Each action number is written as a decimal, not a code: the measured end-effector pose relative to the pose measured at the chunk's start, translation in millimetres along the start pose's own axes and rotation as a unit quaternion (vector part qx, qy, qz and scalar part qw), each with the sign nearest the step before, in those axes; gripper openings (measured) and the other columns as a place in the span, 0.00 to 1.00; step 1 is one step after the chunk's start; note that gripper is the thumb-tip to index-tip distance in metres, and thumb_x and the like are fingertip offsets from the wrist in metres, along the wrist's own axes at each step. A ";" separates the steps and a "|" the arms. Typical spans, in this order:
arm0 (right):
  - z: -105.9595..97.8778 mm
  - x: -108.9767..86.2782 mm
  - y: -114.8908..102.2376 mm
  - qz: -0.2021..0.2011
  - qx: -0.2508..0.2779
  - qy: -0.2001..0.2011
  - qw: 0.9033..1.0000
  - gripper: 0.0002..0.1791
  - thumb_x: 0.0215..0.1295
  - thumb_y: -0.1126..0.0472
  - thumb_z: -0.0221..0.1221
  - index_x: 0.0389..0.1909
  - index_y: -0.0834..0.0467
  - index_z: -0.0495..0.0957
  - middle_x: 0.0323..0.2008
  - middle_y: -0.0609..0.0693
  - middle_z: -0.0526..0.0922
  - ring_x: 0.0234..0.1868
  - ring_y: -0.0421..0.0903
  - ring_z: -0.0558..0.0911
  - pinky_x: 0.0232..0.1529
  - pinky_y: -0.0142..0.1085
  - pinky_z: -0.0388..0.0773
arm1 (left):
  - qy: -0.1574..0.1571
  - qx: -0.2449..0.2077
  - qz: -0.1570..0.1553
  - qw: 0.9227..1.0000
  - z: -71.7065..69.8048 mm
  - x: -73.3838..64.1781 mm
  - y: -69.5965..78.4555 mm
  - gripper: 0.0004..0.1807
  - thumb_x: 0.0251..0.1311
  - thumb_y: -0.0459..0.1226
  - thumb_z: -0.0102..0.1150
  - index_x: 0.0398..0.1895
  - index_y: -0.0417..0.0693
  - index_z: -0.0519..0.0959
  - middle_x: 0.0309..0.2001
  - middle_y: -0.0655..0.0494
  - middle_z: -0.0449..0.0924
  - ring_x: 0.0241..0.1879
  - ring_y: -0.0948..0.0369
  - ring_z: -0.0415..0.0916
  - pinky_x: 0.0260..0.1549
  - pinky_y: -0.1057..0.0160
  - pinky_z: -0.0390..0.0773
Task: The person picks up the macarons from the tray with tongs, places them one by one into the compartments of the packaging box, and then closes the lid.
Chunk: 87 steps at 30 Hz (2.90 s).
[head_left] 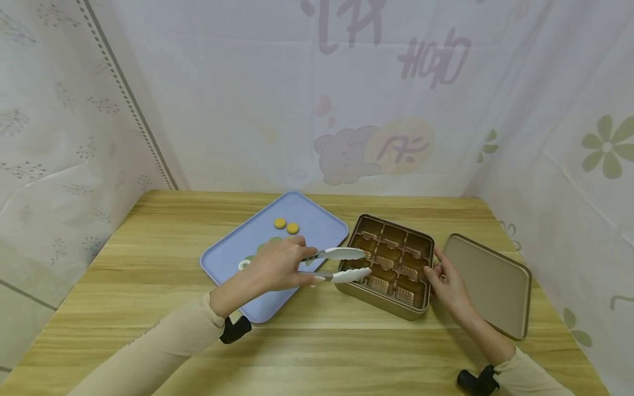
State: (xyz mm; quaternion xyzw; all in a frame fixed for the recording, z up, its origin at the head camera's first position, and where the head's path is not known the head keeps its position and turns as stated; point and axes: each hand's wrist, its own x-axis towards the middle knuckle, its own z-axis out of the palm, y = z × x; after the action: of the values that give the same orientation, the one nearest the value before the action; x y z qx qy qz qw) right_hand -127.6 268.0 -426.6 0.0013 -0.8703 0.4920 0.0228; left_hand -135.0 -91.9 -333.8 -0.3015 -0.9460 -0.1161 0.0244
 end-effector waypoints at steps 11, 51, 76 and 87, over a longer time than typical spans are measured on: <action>-0.5 -1.3 -3.0 0.012 -0.007 -0.004 1.000 0.34 0.72 0.61 0.47 0.71 0.70 0.44 0.31 0.50 0.64 0.24 0.34 0.64 0.23 0.28 0.67 | 0.050 -0.082 -0.066 0.993 15.0 -52.0 -28.8 0.34 0.44 0.53 0.71 0.54 0.44 0.79 0.32 0.57 0.74 0.17 0.70 0.57 0.15 0.70 0.61; 1.3 -1.8 3.4 -0.004 -0.016 0.011 1.000 0.33 0.72 0.60 0.48 0.70 0.70 0.47 0.29 0.50 0.66 0.22 0.33 0.65 0.22 0.29 0.69 | 0.058 -0.011 -0.227 0.972 5.8 -154.7 -106.7 0.34 0.45 0.54 0.70 0.51 0.40 0.80 0.32 0.50 0.77 0.18 0.64 0.60 0.13 0.65 0.59; 0.1 -1.1 -0.1 0.002 -0.015 0.003 1.000 0.34 0.72 0.59 0.47 0.71 0.70 0.45 0.30 0.50 0.65 0.24 0.34 0.65 0.26 0.28 0.67 | 0.078 -0.027 -0.214 0.973 4.2 -147.1 -100.1 0.31 0.45 0.52 0.70 0.51 0.43 0.81 0.30 0.54 0.76 0.17 0.67 0.59 0.15 0.66 0.60; 0.8 -0.8 1.5 0.003 -0.018 0.006 1.000 0.33 0.72 0.59 0.47 0.71 0.70 0.47 0.30 0.50 0.65 0.23 0.33 0.65 0.26 0.28 0.68 | 0.083 -0.066 -0.156 0.982 -4.8 -109.6 -69.1 0.30 0.47 0.51 0.70 0.50 0.41 0.81 0.32 0.55 0.77 0.18 0.68 0.58 0.14 0.69 0.60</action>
State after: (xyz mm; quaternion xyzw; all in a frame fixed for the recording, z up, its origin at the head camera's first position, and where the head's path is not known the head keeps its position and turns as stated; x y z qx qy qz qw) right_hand -126.8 268.1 -428.3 -0.0044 -0.8791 0.4760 0.0266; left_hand -85.3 -209.7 -356.1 -0.1400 -0.9665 -0.2052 0.0643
